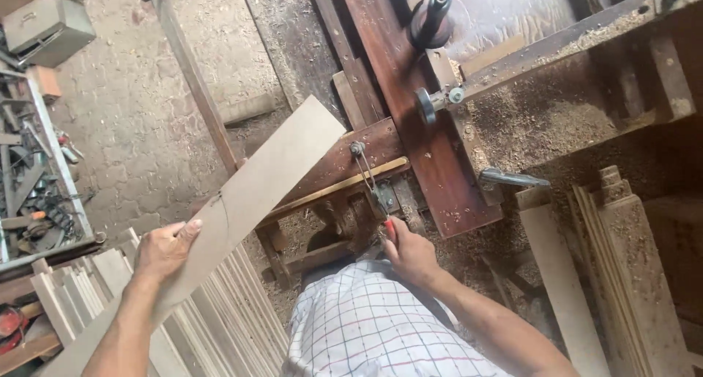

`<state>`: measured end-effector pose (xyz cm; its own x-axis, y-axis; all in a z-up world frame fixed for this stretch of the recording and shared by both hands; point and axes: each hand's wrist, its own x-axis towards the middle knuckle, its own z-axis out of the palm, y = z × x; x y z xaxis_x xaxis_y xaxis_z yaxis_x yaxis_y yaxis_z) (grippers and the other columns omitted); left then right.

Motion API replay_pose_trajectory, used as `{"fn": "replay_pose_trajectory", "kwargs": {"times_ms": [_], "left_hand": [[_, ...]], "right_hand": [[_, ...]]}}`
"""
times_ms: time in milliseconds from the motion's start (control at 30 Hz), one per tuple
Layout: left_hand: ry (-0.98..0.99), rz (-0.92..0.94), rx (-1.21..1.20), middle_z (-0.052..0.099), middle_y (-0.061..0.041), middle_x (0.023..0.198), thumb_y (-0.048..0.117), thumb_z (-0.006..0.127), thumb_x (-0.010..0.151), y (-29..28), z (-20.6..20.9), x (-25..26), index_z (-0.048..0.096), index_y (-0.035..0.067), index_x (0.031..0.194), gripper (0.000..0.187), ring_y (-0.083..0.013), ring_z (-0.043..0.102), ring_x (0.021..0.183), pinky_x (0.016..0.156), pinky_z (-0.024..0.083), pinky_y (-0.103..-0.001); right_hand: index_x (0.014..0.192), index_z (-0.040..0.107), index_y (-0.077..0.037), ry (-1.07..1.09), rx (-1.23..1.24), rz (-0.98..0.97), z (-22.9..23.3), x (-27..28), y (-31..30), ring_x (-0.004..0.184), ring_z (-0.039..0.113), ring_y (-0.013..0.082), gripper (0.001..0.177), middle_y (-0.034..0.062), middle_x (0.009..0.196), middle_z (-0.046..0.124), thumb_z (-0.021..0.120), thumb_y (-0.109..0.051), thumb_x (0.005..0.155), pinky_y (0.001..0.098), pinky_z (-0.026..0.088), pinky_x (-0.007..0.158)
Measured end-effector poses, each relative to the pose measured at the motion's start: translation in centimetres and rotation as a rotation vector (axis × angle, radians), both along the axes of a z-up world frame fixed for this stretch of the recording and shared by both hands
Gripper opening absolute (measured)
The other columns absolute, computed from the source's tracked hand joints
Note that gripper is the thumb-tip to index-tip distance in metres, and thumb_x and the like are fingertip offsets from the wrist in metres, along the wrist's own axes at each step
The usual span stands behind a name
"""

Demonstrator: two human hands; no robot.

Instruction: Shaping the edges of wood planks using a stationary wood shaper machine.

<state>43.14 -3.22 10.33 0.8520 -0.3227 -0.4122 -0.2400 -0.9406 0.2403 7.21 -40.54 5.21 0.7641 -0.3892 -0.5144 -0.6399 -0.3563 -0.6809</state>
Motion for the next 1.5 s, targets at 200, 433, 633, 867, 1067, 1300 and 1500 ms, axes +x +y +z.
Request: {"fn": "replay_pose_trajectory", "kwargs": {"times_ms": [200,433,633,867,1067,1300,1500], "left_hand": [[0.133,-0.176,0.075,0.072,-0.022,0.084,0.077,0.053,0.093,-4.0,-5.2,4.1,0.076,0.007,0.099,0.075,-0.0371,0.069,0.084,0.079,0.058,-0.047],[0.343,-0.384,0.271,0.079,-0.006,0.093,0.076,0.045,0.089,-14.5,-6.7,-2.7,0.080,0.025,0.099,0.062,-0.0253,0.075,0.090,0.085,0.056,-0.045],[0.292,-0.505,0.105,0.074,-0.009,0.078,0.079,0.041,0.091,-19.3,-11.3,-7.2,0.076,0.018,0.083,0.071,-0.0271,0.071,0.074,0.071,0.056,-0.046],[0.241,-0.559,0.103,0.071,-0.012,0.068,0.082,0.039,0.087,-19.1,-11.4,-7.2,0.069,0.015,0.071,0.075,-0.0282,0.069,0.067,0.067,0.054,-0.047],[0.113,-0.882,0.517,0.070,-0.010,0.073,0.079,0.037,0.099,-21.4,-10.1,-8.4,0.076,0.012,0.081,0.079,-0.0255,0.070,0.071,0.061,0.058,-0.048],[0.190,-0.850,0.355,0.064,-0.018,0.128,0.070,0.062,0.090,-27.3,-5.1,-14.5,0.068,0.006,0.120,0.071,-0.0290,0.058,0.124,0.104,0.046,-0.049],[-0.142,-0.856,0.008,0.028,-0.031,0.151,0.058,0.090,0.052,-26.7,-9.5,-18.2,0.064,0.011,0.125,0.091,-0.0473,0.019,0.143,0.115,0.014,-0.066]], "right_hand": [[0.138,0.047,-0.014,0.314,0.237,-0.006,3.9,-3.8,1.0,0.080,0.073,0.0334,0.044,0.0170,0.086,0.073,0.049,-0.033,0.098,0.0458,0.057,0.078],[0.139,0.048,-0.012,0.301,0.289,-0.002,7.0,-7.4,1.2,0.080,0.073,0.0300,0.056,0.0139,0.086,0.074,0.059,-0.045,0.095,0.0434,0.056,0.078],[0.129,0.062,-0.013,0.077,0.086,-0.022,5.1,-4.2,-1.3,0.083,0.075,0.0306,0.047,0.0155,0.090,0.076,0.061,-0.042,0.093,0.0424,0.057,0.077],[0.120,0.069,-0.007,-0.600,-0.869,0.082,-5.4,7.1,-9.2,0.125,0.061,0.0355,0.028,0.0166,0.126,0.070,0.065,-0.020,0.096,0.0465,0.039,0.113],[0.117,0.070,-0.004,-0.663,-0.685,0.185,-8.2,6.3,-12.0,0.122,0.064,0.0289,0.034,0.0107,0.119,0.072,0.070,-0.009,0.083,0.0497,0.040,0.119],[0.109,0.070,-0.006,-0.683,-0.632,0.154,-7.6,5.9,-12.3,0.118,0.066,0.0285,0.020,0.0100,0.116,0.072,0.073,-0.009,0.089,0.0483,0.041,0.117],[0.112,0.069,-0.006,-0.680,-0.661,0.193,-7.4,5.5,-12.0,0.120,0.067,0.0303,0.022,0.0100,0.120,0.071,0.072,-0.012,0.092,0.0493,0.041,0.119]]}}
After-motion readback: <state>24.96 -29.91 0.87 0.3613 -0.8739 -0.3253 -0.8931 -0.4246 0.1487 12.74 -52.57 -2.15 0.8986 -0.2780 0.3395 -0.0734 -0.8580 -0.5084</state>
